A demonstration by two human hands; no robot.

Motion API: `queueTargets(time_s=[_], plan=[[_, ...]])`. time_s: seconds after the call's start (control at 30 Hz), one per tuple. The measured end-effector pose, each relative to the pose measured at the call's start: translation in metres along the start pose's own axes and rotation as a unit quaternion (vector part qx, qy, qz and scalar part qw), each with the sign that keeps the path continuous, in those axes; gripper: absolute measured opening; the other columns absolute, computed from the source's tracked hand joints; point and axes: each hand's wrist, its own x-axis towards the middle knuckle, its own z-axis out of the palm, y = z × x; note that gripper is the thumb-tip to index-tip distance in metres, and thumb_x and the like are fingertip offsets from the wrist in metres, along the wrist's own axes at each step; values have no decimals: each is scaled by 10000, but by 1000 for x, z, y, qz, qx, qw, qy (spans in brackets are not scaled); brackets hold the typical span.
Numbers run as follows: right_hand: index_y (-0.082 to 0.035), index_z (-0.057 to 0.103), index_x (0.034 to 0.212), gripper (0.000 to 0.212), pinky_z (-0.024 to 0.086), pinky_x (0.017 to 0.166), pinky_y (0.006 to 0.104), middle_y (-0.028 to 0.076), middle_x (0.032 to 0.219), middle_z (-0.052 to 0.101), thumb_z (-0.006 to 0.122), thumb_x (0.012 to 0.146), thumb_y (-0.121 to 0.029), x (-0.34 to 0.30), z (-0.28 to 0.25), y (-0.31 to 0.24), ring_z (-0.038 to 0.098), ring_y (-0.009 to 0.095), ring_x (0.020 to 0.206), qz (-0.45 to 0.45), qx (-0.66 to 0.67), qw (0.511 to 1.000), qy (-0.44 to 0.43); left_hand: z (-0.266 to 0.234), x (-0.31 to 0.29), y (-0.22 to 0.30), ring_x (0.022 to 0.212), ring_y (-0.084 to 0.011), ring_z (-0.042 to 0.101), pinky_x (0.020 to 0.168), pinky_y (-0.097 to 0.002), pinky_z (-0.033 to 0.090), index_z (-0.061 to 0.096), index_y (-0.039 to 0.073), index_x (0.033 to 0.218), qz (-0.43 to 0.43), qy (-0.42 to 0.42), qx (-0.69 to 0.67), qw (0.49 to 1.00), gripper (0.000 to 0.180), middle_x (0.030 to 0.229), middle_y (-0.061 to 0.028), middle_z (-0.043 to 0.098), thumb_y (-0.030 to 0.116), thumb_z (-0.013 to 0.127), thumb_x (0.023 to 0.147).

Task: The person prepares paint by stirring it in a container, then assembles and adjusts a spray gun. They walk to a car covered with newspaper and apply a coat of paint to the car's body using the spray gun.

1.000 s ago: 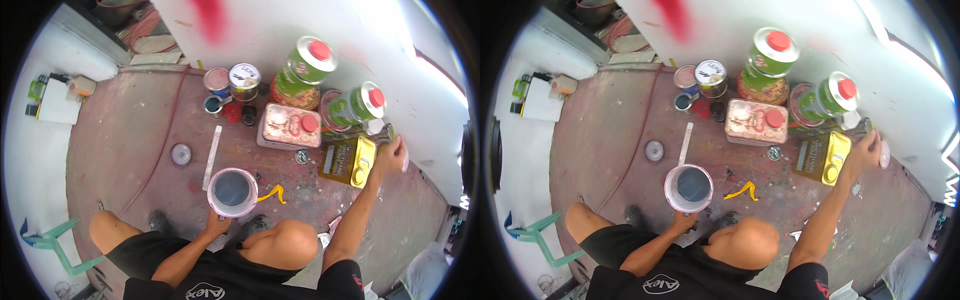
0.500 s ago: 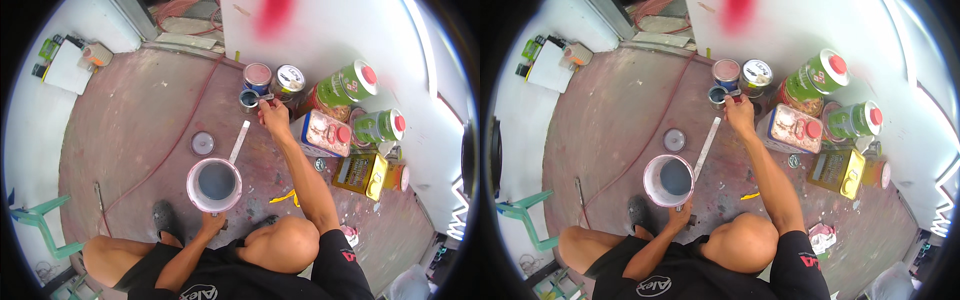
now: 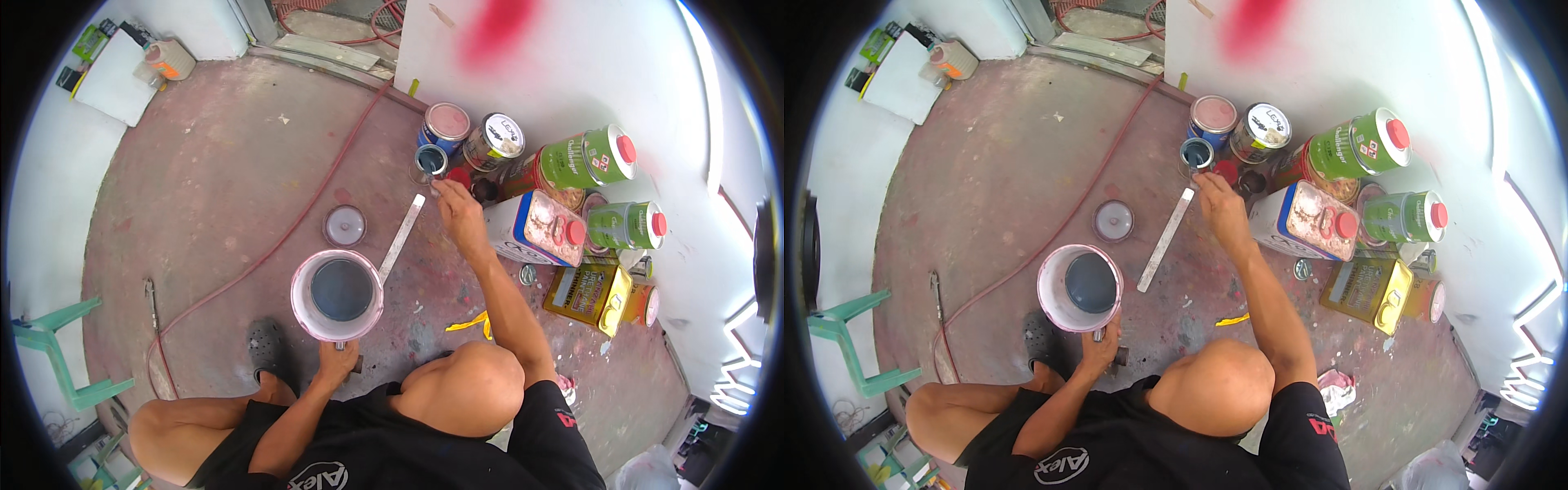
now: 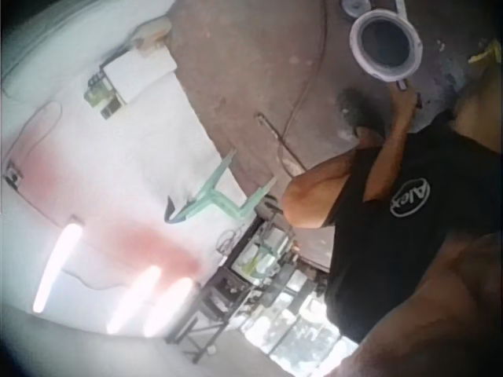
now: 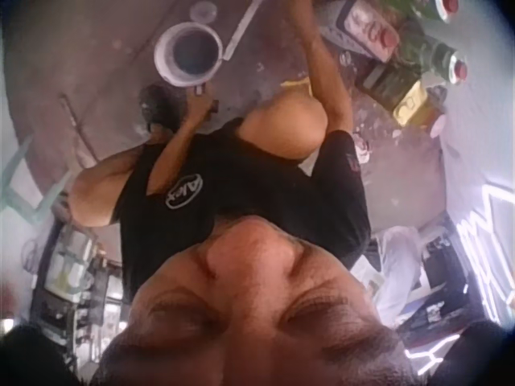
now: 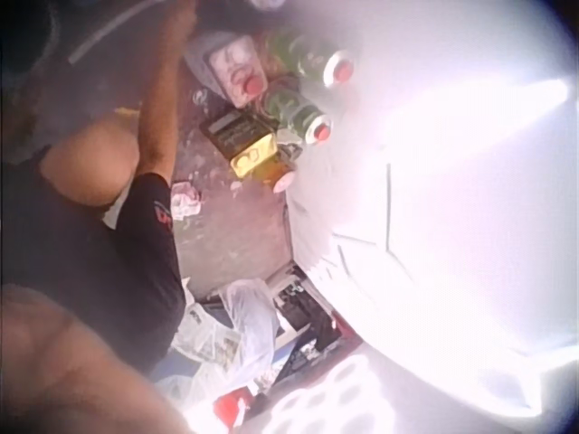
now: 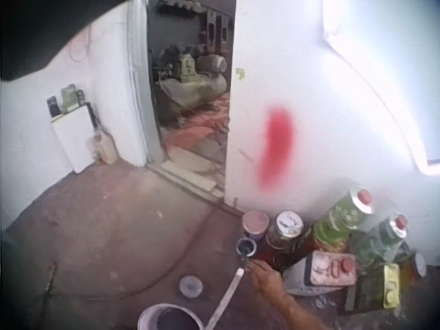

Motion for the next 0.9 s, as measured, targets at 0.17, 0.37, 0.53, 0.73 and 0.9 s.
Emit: queueTargets(time_s=[0.17,0.37,0.53,0.73,0.9], plan=[[-29,754,1301,384,621,920,462,173,1319,756,740,922,30,-29,-7,1,764,387,1068,-82,-77,994,-7,1,4,10,1038,-289,751,938,-413,565,770,-10,1177,16,10,-7,1000,220,1110,-163,790,69,694,987],[-28,744,1316,487,604,919,446,148,1345,748,773,837,51,-52,-20,-8,740,350,1056,-101,-98,989,-32,13,10,29,638,-69,558,568,-282,423,687,65,943,98,62,10,993,286,739,37,598,264,675,1149],[-17,714,1335,515,574,886,451,140,1361,729,810,829,-6,-66,-34,-16,719,327,1012,-124,-130,983,-47,17,13,41,640,-62,547,567,-279,417,677,71,948,110,36,-18,993,279,751,44,582,262,667,1153],[-31,740,1321,435,577,918,395,150,1281,762,799,891,2,-76,-40,-35,724,326,984,-68,-74,992,76,24,15,36,645,-58,541,567,-277,412,684,73,946,113,32,-5,993,274,757,47,584,254,668,1152],[-44,768,1307,240,571,906,322,110,1154,809,696,1106,-154,-66,-12,-62,749,207,990,271,237,905,228,19,13,29,653,-59,546,577,-273,419,710,61,966,99,20,-15,995,255,756,46,595,248,692,1138]])
